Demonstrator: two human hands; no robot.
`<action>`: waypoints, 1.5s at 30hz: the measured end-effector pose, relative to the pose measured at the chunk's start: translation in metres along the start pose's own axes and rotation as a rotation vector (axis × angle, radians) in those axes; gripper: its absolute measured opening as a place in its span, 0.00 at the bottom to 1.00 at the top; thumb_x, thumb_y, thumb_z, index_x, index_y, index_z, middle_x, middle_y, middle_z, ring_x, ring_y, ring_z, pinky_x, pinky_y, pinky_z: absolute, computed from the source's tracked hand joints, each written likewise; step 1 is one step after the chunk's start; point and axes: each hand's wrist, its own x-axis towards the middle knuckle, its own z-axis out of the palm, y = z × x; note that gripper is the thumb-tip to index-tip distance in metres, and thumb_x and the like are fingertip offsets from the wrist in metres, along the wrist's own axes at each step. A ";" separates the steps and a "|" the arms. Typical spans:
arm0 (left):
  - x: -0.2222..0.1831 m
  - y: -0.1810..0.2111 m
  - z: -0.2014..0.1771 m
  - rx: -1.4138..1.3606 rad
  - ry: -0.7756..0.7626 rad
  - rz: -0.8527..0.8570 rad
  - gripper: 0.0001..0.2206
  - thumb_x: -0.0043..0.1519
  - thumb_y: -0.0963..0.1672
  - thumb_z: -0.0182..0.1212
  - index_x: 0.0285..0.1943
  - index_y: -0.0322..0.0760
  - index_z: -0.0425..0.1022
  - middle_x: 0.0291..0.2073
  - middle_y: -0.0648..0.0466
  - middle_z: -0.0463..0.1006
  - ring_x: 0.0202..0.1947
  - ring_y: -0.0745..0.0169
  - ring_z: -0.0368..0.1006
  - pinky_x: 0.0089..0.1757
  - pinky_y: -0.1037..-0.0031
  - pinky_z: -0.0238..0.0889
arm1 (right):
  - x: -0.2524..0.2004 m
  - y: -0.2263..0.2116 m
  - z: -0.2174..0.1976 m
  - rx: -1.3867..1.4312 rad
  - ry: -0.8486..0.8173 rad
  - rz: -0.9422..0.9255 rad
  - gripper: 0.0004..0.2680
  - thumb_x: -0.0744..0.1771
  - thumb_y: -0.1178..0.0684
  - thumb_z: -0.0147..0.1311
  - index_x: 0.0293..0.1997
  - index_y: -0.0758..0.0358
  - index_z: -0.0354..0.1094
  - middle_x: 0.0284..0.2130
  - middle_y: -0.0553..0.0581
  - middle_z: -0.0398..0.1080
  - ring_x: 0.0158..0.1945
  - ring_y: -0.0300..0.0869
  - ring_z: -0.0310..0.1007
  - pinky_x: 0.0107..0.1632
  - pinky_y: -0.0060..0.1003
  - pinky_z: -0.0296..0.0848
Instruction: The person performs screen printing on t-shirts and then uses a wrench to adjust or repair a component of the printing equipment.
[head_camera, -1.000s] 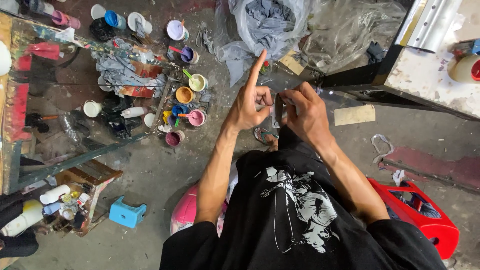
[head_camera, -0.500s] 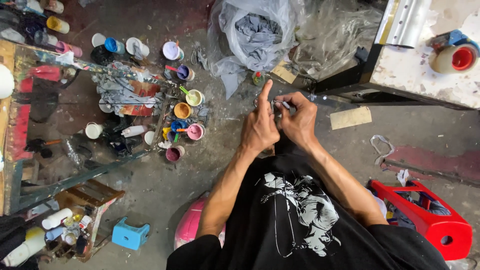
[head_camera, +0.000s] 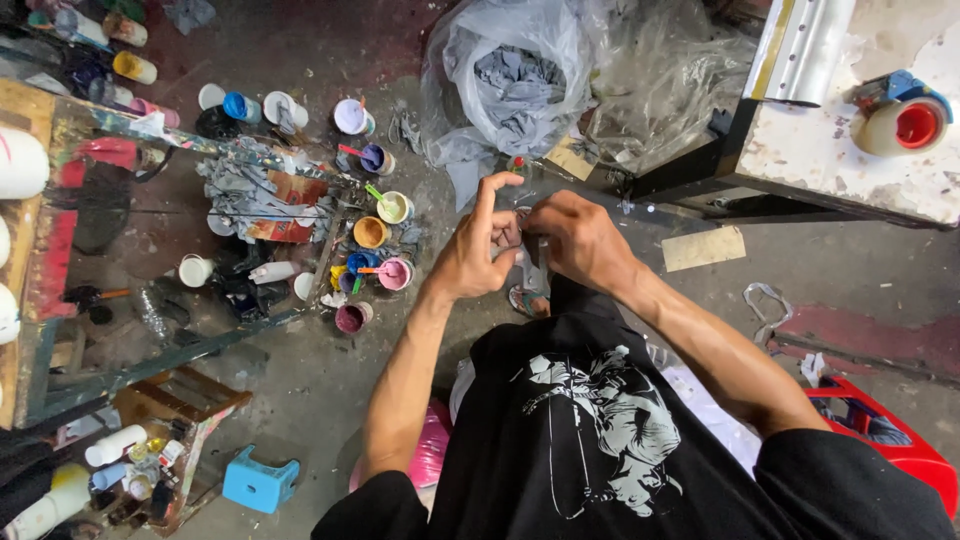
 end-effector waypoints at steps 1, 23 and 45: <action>-0.001 0.003 0.005 0.022 0.050 0.005 0.39 0.53 0.33 0.62 0.74 0.41 0.49 0.25 0.51 0.75 0.26 0.53 0.71 0.34 0.67 0.66 | -0.004 0.001 0.003 0.041 0.033 0.120 0.10 0.61 0.70 0.53 0.35 0.60 0.76 0.25 0.58 0.73 0.29 0.59 0.75 0.34 0.42 0.75; 0.009 -0.017 0.066 0.512 0.792 0.300 0.19 0.68 0.44 0.51 0.67 0.32 0.58 0.36 0.59 0.79 0.32 0.53 0.80 0.34 0.70 0.75 | 0.018 -0.004 -0.012 0.409 0.281 0.652 0.04 0.65 0.64 0.64 0.41 0.69 0.77 0.27 0.62 0.75 0.33 0.37 0.74 0.36 0.29 0.76; -0.025 0.000 0.006 0.061 -0.170 0.016 0.31 0.52 0.31 0.52 0.63 0.40 0.48 0.25 0.46 0.77 0.27 0.40 0.74 0.38 0.58 0.67 | -0.008 0.015 -0.002 -0.245 -0.229 -0.901 0.11 0.72 0.57 0.41 0.28 0.60 0.63 0.26 0.54 0.60 0.28 0.47 0.62 0.33 0.39 0.66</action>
